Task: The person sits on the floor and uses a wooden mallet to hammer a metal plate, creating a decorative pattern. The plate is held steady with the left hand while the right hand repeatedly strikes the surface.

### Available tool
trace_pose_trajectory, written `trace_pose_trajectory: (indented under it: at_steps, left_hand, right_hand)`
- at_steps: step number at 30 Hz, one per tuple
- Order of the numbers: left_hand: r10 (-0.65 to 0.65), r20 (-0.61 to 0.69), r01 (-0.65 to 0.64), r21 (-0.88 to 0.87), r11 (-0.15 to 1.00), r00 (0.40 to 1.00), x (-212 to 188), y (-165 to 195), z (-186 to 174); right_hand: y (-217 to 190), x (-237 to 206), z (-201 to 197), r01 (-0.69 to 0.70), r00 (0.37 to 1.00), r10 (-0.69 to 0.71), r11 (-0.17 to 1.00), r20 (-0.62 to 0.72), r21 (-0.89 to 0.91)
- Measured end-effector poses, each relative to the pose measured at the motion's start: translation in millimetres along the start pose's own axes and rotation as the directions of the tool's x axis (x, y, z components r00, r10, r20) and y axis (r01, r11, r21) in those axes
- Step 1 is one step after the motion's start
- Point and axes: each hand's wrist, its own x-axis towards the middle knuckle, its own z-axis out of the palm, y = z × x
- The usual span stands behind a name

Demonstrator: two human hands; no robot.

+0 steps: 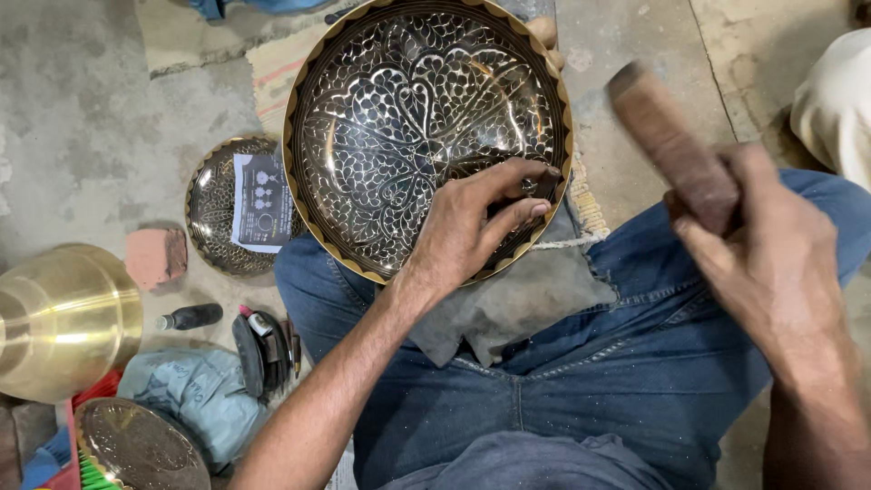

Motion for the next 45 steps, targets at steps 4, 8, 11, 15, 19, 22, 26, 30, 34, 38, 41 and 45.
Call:
trace_pose_trajectory:
  at_steps: [4,8,11,15,19,22,26,30,34,38,41,45]
  left_hand:
    - [-0.020,0.000,0.020,0.001,1.000,1.000,-0.3,-0.1,-0.8]
    - [-0.001,-0.004,0.001,0.017,1.000,1.000,0.9,-5.0,0.9]
    - [0.000,0.011,0.000,0.030,1.000,1.000,-1.4,-7.5,2.4]
    - [0.071,-0.024,-0.070,0.036,0.997,0.997,-2.8,-7.7,0.8]
    - [0.005,0.020,-0.006,0.024,1.000,1.000,-1.0,-4.6,-1.1]
    - [0.002,0.025,-0.002,0.012,1.000,1.000,-0.1,-2.3,-2.2]
    - [0.009,0.015,-0.009,0.009,1.000,1.000,-2.1,-0.4,-4.0]
    - [0.101,-0.028,-0.099,0.071,0.993,0.995,-2.6,0.0,-4.8]
    - [0.028,0.020,-0.028,0.014,1.000,0.999,-3.6,0.1,-3.9]
    - [0.059,0.020,-0.059,0.018,0.998,0.998,-2.7,-0.8,-5.3]
    - [0.063,0.014,-0.063,0.023,0.998,0.998,-3.4,0.8,-6.5]
    - [0.057,0.007,-0.058,0.027,0.998,0.998,-3.2,3.6,-6.7]
  right_hand:
    - [-1.4,0.3,0.9,-0.165,0.986,0.165,0.986,0.007,-0.035]
    - [-1.7,1.4,-1.2,0.095,0.985,-0.052,0.960,0.166,-0.265]
    - [-2.3,0.5,1.0,-0.093,0.991,0.096,0.995,0.094,-0.037]
    - [1.1,-1.6,3.6,0.221,0.965,-0.141,0.893,0.222,-0.392]
    - [4.3,-6.1,5.1,-0.018,0.990,0.038,0.990,0.136,-0.142]
    - [2.8,-7.9,2.3,0.139,0.983,-0.099,0.950,0.152,-0.279]
    - [-5.4,-5.6,1.2,-0.115,0.985,0.116,0.993,0.129,-0.017]
    - [-10.4,-2.0,-0.3,0.128,0.967,-0.034,0.923,0.254,-0.362]
    - [-6.9,-3.6,3.2,-0.205,0.958,0.232,0.965,0.168,-0.165]
    - [5.4,-11.0,7.5,0.053,0.989,-0.057,0.998,0.139,0.036]
    - [12.5,-20.0,11.9,-0.003,0.983,0.008,1.000,0.181,-0.029]
    - [9.3,-23.0,10.6,0.033,0.994,-0.023,0.995,0.110,-0.092]
